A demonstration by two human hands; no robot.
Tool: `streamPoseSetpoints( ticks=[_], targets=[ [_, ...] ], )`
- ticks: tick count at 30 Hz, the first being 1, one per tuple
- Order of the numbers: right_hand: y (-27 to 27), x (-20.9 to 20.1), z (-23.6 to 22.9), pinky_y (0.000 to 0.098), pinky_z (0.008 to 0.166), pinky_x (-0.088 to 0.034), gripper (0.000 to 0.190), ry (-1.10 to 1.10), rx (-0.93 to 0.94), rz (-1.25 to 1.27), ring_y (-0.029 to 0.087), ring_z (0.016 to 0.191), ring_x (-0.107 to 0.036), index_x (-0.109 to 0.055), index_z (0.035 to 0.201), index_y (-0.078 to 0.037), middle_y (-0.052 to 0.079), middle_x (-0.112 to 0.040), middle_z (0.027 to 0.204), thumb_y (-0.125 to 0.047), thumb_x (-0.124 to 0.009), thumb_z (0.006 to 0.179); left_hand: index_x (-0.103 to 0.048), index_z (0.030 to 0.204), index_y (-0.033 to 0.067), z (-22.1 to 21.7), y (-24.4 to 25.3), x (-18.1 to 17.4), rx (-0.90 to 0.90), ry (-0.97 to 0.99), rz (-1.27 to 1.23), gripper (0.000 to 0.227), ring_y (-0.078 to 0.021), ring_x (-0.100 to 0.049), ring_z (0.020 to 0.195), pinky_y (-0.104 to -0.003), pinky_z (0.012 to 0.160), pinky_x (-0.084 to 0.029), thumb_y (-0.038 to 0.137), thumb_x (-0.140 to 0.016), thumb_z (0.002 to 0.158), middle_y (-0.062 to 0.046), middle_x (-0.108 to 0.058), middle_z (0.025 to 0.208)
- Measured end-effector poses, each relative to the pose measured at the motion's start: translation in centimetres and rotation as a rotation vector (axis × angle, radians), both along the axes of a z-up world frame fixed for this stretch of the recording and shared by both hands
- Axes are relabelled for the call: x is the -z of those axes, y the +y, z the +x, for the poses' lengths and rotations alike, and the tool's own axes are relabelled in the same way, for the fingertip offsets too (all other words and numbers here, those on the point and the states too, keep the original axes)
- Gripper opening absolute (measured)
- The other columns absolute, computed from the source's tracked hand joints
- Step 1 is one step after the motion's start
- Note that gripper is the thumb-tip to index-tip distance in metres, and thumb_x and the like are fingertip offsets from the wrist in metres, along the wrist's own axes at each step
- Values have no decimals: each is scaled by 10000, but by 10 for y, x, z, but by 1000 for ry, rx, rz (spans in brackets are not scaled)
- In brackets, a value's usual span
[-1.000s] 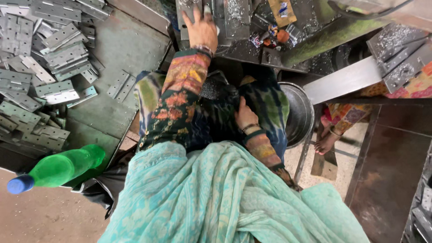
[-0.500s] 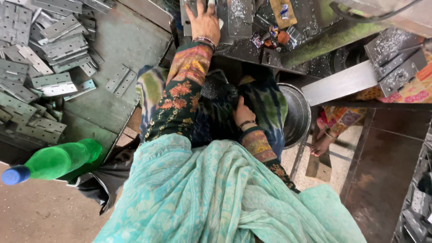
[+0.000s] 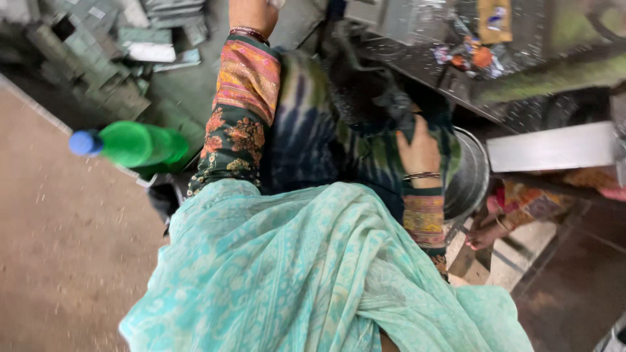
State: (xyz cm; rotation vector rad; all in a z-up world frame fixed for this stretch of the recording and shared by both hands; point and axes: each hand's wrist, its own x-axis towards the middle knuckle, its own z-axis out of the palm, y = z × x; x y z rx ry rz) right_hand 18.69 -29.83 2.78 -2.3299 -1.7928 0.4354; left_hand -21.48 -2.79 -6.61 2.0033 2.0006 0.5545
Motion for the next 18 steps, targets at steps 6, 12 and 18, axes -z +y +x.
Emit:
streamPoseSetpoints(
  ticks=[6, 12, 18],
  targets=[
    [2, -15, -12, 582, 792, -533, 573, 32, -24, 19, 502, 962, -676, -507, 1464, -168, 289, -712, 1058, -358, -694, 957, -740, 1141, 185, -87, -65, 114, -208, 26, -5, 357, -335, -587, 1168, -545, 916, -522, 308, -795, 811, -84, -652, 1246],
    [0, -15, -12, 567, 821, -535, 557, 41, -7, 29, 488, 984, -681, -530, 1443, -169, 279, -715, 1067, -341, -693, 938, -715, 1168, 195, -79, -81, 169, -275, 202, -3, 384, -293, -545, 1230, -664, 989, -443, 269, -804, 802, -76, -547, 1359],
    [0, -16, -14, 556, 825, -540, 552, 65, 13, 47, 478, 995, -685, -539, 1432, -171, 268, -719, 1077, -337, -705, 933, -664, 1311, 183, -81, -70, 158, -281, 70, -240, 492, -355, -560, 1275, -578, 1019, -498, 194, -772, 832, -120, -521, 1392]
  ],
)
